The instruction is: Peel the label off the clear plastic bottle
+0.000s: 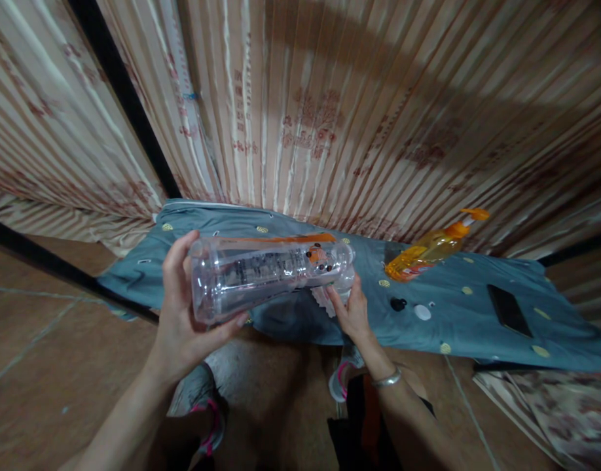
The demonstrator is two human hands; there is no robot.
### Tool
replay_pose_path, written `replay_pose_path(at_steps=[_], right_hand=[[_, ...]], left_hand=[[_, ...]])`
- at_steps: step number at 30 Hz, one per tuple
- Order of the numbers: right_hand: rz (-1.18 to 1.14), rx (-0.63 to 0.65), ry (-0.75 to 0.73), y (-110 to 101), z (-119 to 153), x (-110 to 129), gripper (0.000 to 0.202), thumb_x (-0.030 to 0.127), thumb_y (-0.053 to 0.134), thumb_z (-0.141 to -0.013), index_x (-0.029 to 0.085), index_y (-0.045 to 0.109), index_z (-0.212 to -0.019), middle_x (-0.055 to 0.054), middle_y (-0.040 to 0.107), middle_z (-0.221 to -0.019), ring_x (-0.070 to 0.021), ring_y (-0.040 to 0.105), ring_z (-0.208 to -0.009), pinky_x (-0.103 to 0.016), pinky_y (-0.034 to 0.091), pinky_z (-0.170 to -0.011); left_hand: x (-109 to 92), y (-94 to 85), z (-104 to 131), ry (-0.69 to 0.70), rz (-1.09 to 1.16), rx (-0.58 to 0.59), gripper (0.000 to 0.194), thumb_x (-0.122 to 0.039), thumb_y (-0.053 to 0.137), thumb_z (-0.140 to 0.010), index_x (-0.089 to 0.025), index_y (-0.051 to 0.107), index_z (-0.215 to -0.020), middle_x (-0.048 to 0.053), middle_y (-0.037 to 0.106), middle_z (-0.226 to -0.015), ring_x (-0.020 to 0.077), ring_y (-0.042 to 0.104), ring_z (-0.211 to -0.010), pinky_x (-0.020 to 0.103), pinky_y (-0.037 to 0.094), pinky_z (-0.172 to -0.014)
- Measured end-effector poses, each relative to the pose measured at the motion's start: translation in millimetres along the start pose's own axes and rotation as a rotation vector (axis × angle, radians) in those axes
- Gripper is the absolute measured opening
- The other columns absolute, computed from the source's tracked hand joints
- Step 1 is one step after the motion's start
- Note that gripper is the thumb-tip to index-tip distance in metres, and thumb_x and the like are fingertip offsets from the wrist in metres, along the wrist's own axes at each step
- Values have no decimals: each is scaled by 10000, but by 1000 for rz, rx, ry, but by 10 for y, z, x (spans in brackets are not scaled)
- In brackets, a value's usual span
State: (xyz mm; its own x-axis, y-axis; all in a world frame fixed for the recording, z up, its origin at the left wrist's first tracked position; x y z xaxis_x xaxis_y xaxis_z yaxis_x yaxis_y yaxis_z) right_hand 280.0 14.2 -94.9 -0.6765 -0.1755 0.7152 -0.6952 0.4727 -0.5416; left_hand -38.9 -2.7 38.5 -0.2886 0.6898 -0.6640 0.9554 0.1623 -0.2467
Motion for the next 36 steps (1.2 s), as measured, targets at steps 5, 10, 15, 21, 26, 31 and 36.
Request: replay_pose_path(at_steps=[5,10,15,21,26,31,36], right_hand=[[2,8,-7,-7,-3,15,754,613,584,-944,139,431,-1510,-207,694,-1344,-342,682,-1247,-525,564,-1042],[8,-3,-20,-4,2,36,744,626,569,-952,148,434,-1506,-206,689,-1350,-340,687,-1236,-525,565,-1037],[4,-2,-25,0,13,45,764,643,565,-953,143,424,-1513,-209,684,-1348,-341,687,-1226,-523,570,-1025],[9,-10,-69,-9,12,50,749,635,562,-960,167,416,-1527,-197,671,-1374,-342,663,-1264,-533,558,-1044],[13,9,-68,-13,15,-1,711,619,520,-983,176,421,-1529,-187,681,-1364,-335,673,-1250,-519,562,-1036],[29,2,-49,-8,17,-32,689,624,488,-992,181,434,-1516,-182,701,-1342,-332,705,-1188,-510,579,-1000],[36,9,-33,-20,11,-6,729,643,516,-973,159,436,-1511,-192,704,-1332,-335,710,-1186,-497,582,-990]], left_hand=[[-13,11,-1,-6,-42,-29,1077,-405,930,-669,-417,366,-1586,81,574,-1338,320,688,-1093,544,678,-894],[-16,26,-11,-15,-35,-47,1058,-428,935,-678,-411,374,-1576,67,579,-1338,283,700,-1059,491,673,-886],[-18,21,-43,59,-64,-24,1068,-446,934,-701,-355,349,-1590,48,626,-1216,222,708,-994,394,670,-805],[-33,9,-66,78,-86,-7,1080,-453,932,-694,-376,342,-1595,44,621,-1210,225,710,-981,394,672,-797],[-34,21,-60,81,-89,-38,1057,-477,924,-702,-358,363,-1590,63,602,-1251,223,703,-993,393,674,-799],[-39,16,-76,107,-58,-18,1056,-457,924,-711,-364,353,-1594,42,628,-1171,215,720,-970,371,679,-767],[-31,-16,-79,95,-68,-1,1066,-470,927,-705,-382,344,-1593,39,593,-1195,191,698,-952,355,668,-777]])
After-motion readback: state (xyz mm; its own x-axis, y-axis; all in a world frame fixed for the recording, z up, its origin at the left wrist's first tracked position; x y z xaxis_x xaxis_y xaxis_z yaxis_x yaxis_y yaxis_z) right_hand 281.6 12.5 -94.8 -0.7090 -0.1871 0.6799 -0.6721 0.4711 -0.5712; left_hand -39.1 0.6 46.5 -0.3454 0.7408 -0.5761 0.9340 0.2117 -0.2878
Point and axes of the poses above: each hand's wrist, its own z-axis away from the middle knuckle, its own y-axis out of the palm, x = y × z, the point moved 1 cm from there along -z, towards the middle knuckle
